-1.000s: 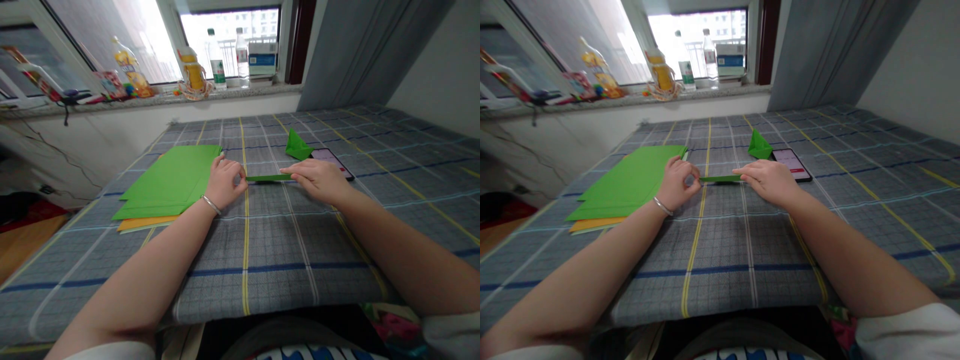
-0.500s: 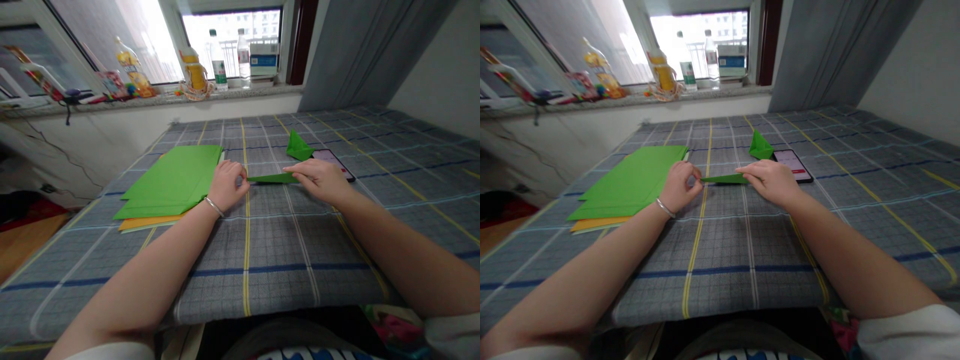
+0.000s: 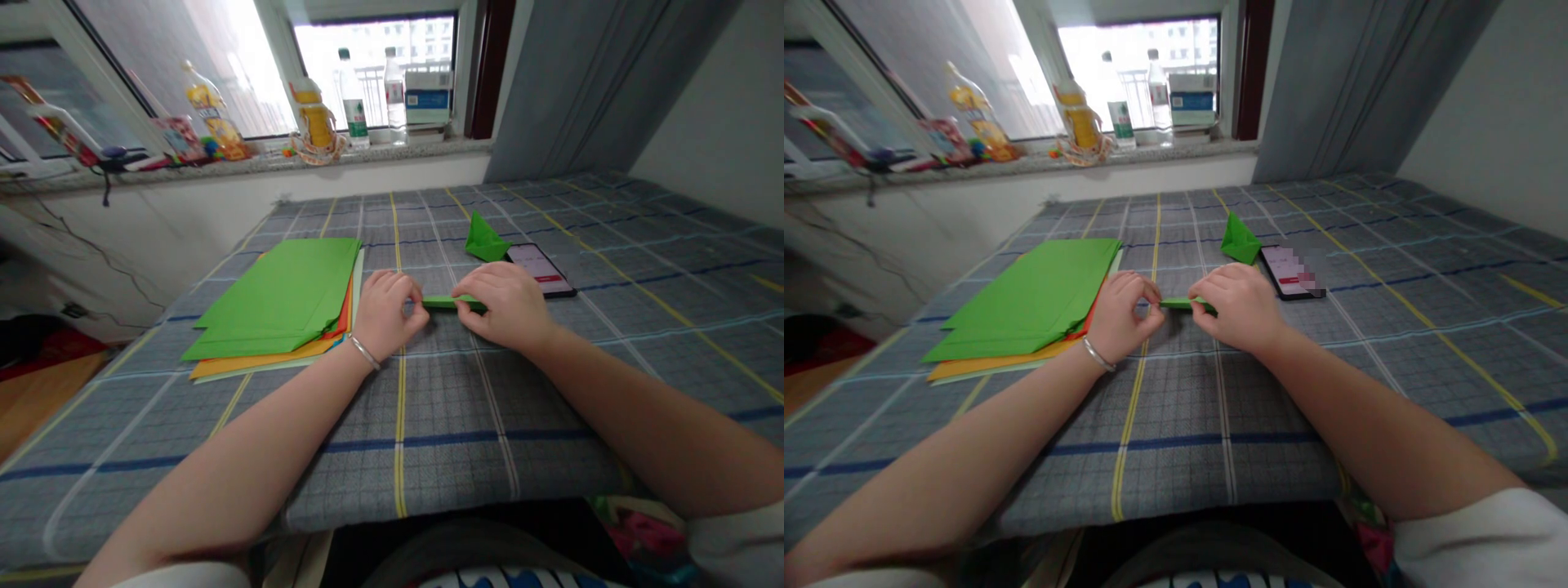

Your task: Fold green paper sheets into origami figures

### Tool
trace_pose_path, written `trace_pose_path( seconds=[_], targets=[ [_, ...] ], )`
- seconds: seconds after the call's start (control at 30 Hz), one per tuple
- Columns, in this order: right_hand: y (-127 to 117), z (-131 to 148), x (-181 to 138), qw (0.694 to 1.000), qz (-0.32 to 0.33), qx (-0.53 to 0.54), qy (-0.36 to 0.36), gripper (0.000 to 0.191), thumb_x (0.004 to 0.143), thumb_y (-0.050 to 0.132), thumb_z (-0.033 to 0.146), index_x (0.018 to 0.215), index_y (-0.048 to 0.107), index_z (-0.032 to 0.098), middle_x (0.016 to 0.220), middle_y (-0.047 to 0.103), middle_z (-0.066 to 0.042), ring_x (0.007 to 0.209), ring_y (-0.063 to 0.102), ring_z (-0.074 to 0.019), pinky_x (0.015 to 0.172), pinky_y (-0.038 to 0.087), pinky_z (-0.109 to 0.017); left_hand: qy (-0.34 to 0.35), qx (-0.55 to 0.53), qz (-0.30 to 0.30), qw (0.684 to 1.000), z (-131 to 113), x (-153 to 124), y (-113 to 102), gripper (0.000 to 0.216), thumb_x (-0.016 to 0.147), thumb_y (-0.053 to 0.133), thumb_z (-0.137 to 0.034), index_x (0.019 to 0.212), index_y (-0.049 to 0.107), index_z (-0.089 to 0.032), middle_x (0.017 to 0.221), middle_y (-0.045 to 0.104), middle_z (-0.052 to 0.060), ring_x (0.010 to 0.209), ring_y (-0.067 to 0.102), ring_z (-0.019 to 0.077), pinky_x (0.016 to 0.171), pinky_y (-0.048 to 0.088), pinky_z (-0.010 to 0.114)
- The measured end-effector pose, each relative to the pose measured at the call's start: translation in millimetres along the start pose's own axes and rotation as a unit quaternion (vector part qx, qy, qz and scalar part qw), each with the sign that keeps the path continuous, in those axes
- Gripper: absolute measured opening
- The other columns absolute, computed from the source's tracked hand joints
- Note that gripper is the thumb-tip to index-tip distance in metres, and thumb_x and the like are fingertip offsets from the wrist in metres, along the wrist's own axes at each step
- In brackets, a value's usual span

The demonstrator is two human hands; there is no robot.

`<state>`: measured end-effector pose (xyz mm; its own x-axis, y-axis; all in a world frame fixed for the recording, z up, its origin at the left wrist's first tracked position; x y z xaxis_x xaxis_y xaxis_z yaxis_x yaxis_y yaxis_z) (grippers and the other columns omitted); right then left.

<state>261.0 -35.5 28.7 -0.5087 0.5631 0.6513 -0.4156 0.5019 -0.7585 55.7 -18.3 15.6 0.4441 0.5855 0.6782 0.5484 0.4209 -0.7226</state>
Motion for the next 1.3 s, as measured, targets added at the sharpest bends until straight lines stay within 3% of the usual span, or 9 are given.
trace_pose_path(
  seconds=[0.23,0.4,0.6,0.77,1.0,1.1,1.3],
  targets=[
    [4.8,3.4,-0.6,0.999,0.01,-0.045,-0.004,0.021,0.087,0.049,0.024,0.078,0.068,0.022,0.079,0.072,-0.004,0.076,0.063,-0.0204,0.071,0.041,-0.034,0.048,0.003,0.022,0.999,-0.6,0.1,-2.8,0.006,0.075,0.053,-0.017,0.075,0.049,-0.022,0.08,0.066,0.0,0.08,0.06,0.0186,0.095,0.042,0.039],
    [3.4,1.7,-2.7,0.998,0.004,-0.062,0.027,0.019,0.086,0.048,0.023,0.077,0.065,0.021,0.08,0.071,-0.003,0.072,0.062,-0.0188,0.063,0.038,-0.032,0.034,0.006,0.004,0.999,9.7,1.8,-9.3,0.007,0.075,0.052,-0.016,0.074,0.048,-0.022,0.079,0.066,0.0,0.078,0.06,0.0183,0.095,0.042,0.039],
    [2.9,3.2,-2.8,0.998,0.008,-0.051,0.033,0.018,0.086,0.047,0.024,0.08,0.064,0.022,0.081,0.071,-0.002,0.075,0.063,-0.0186,0.064,0.038,-0.031,0.049,-0.021,0.032,0.998,5.2,2.0,-8.9,0.013,0.087,0.055,-0.031,0.093,0.059,-0.021,0.093,0.07,0.003,0.09,0.062,0.0202,0.092,0.042,0.039],
    [2.9,3.9,-2.5,0.998,0.006,-0.035,0.042,0.014,0.083,0.049,0.022,0.08,0.063,0.022,0.081,0.071,-0.002,0.075,0.064,-0.0187,0.063,0.039,-0.031,0.069,-0.036,0.041,0.996,1.3,0.3,-4.8,0.015,0.094,0.049,-0.03,0.086,0.059,-0.021,0.094,0.072,0.001,0.09,0.063,0.0181,0.088,0.043,0.036],
    [-4.5,-7.3,-3.4,0.991,-0.026,-0.01,0.13,0.008,0.077,0.053,0.023,0.075,0.061,0.023,0.077,0.069,-0.001,0.07,0.062,-0.0188,0.058,0.038,-0.03,0.006,-0.086,0.023,0.996,13.8,-2.1,-7.5,0.016,0.096,0.044,-0.023,0.095,0.06,-0.021,0.105,0.07,0.003,0.096,0.066,0.0158,0.082,0.05,0.03],
    [-9.4,-14.2,-3.5,0.986,-0.039,0.004,0.161,0.008,0.076,0.054,0.022,0.075,0.062,0.023,0.078,0.069,-0.001,0.073,0.063,-0.0196,0.058,0.039,-0.03,-0.039,-0.137,0.02,0.99,19.5,-3.9,-4.5,0.016,0.096,0.043,-0.021,0.103,0.057,-0.022,0.109,0.071,0.001,0.087,0.069,0.0128,0.08,0.052,0.028],
    [-9.9,-28.9,-5.0,0.983,-0.048,0.018,0.177,0.012,0.077,0.054,0.021,0.078,0.066,0.024,0.085,0.071,-0.002,0.079,0.064,-0.0213,0.062,0.044,-0.032,-0.086,-0.163,0.021,0.983,25.7,-3.6,-1.6,0.01,0.096,0.045,-0.024,0.09,0.052,-0.022,0.114,0.071,0.003,0.091,0.07,0.0148,0.079,0.055,0.03]
  ],
)
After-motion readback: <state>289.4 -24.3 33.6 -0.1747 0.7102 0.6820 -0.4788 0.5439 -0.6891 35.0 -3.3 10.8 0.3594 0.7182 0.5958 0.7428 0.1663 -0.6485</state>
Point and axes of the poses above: each hand's wrist, its own x-axis towards the middle knuckle, its own y-axis out of the palm, z = x × y, the point moved 1 cm from there along x, towards the middle knuckle
